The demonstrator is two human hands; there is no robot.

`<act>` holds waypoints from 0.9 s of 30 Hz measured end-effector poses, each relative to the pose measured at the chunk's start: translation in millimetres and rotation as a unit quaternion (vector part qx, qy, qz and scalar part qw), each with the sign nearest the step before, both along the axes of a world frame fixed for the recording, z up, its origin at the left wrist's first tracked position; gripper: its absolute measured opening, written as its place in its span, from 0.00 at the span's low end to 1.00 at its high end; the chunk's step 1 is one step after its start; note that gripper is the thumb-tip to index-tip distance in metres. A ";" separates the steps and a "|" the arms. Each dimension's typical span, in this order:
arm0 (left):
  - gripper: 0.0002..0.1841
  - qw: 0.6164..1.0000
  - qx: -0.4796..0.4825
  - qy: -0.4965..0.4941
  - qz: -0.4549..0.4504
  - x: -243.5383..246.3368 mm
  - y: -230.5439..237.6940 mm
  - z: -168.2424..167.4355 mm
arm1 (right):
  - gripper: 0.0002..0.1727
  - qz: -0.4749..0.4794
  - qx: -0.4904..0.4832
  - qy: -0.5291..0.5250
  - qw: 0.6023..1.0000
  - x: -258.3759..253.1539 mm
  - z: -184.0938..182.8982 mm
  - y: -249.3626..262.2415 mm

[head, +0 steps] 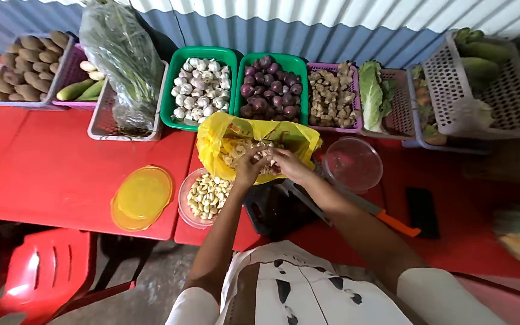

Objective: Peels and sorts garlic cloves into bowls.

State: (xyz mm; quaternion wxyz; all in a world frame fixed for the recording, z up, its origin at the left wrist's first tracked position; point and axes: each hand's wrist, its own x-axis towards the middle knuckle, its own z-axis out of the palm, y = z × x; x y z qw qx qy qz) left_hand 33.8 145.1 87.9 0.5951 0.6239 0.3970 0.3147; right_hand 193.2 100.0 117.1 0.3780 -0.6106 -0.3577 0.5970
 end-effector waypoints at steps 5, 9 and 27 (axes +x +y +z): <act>0.14 1.000 0.017 0.001 -0.004 -1.3 6.8 -3.8 | 0.24 -0.006 -0.015 -0.014 1.000 5.7 -8.5 9.2; 0.12 0.999 0.022 0.030 -0.028 -1.3 17.0 -0.8 | 0.22 -0.002 -0.007 -0.005 1.000 7.6 -11.4 8.8; 0.15 0.987 0.059 0.149 -0.028 -5.6 21.9 -9.7 | 0.19 -0.062 -0.002 0.068 0.996 14.9 -11.7 -4.5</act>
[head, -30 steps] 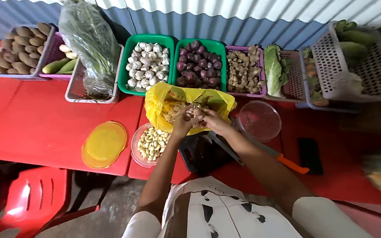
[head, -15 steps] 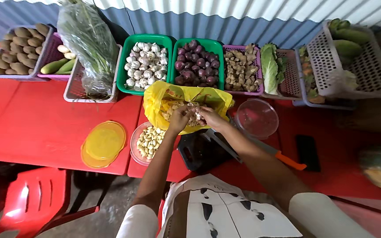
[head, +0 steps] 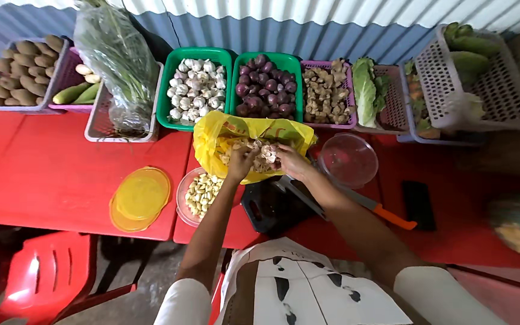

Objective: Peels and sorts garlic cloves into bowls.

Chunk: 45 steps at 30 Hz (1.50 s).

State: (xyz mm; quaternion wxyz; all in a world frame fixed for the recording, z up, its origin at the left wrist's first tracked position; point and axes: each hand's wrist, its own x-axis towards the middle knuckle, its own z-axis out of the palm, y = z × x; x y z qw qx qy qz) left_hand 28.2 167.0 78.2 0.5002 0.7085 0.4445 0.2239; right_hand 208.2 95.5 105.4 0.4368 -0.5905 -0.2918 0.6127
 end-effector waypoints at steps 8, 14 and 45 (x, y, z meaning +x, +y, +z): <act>0.14 0.991 0.127 -0.030 -0.012 4.0 -8.4 10.2 | 0.23 0.025 -0.011 -0.074 0.997 -2.7 4.3 7.5; 0.14 0.962 0.191 0.193 -0.021 18.9 -27.6 27.8 | 0.23 0.046 -0.002 -0.219 0.975 -6.8 5.1 -2.2; 0.15 0.995 -0.011 0.052 0.088 7.6 -18.0 0.7 | 0.19 0.015 -0.020 0.024 0.999 1.7 -9.9 12.1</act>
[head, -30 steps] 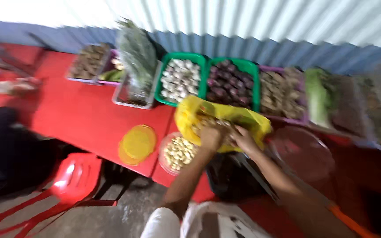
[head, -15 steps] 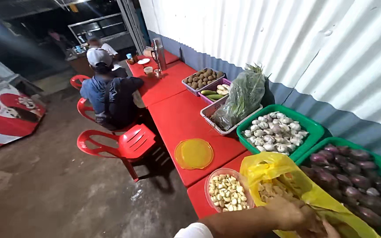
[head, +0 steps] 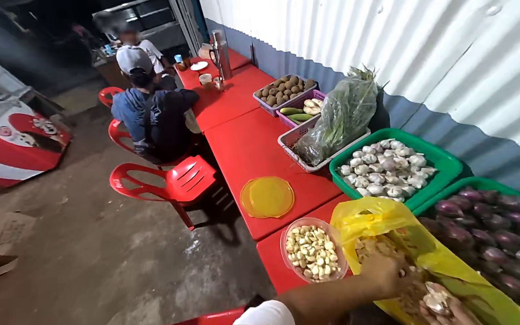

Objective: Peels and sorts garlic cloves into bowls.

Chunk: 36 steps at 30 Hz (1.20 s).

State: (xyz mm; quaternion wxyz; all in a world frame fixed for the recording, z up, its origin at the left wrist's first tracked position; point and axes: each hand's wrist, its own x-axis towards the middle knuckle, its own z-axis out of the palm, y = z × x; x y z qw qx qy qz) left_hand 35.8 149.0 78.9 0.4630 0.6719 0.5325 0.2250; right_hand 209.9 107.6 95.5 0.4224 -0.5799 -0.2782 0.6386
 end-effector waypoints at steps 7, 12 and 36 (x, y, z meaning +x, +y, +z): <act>0.17 0.997 -0.030 0.064 0.004 10.2 -14.5 15.9 | 0.16 -0.019 -0.040 -0.050 0.998 5.9 2.2 -7.4; 0.16 0.999 0.026 0.019 0.028 15.1 -24.3 23.7 | 0.11 0.000 -0.035 0.089 0.995 15.2 17.2 -11.7; 0.09 0.964 -0.055 -0.260 0.000 25.1 -57.6 18.7 | 0.13 0.163 0.116 0.001 0.980 59.3 17.4 -33.9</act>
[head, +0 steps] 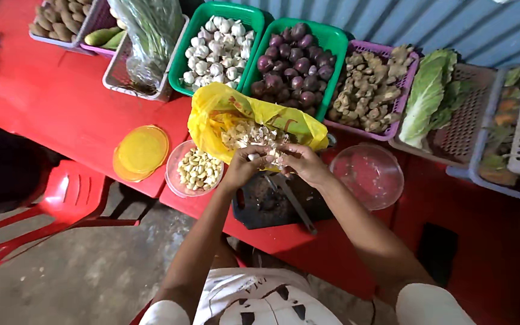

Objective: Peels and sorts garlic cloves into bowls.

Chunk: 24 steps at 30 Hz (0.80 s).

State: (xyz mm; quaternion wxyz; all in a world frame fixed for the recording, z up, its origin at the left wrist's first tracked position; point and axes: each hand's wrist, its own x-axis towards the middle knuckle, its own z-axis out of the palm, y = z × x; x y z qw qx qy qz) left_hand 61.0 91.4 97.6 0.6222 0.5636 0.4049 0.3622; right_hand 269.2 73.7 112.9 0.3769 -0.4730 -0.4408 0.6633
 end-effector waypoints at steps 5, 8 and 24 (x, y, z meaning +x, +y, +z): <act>0.05 0.998 0.009 -0.003 0.065 9.4 -5.4 -8.5 | 0.13 -0.020 -0.014 -0.012 1.000 -3.2 -16.5 3.8; 0.04 0.990 0.038 0.033 0.133 17.9 -9.9 -9.2 | 0.11 -0.064 -0.046 -0.011 0.997 -13.8 -13.0 1.2; 0.21 0.963 0.060 0.248 0.090 -0.5 -37.6 -4.2 | 0.17 -0.067 -0.081 -0.080 0.991 -27.4 -32.9 1.0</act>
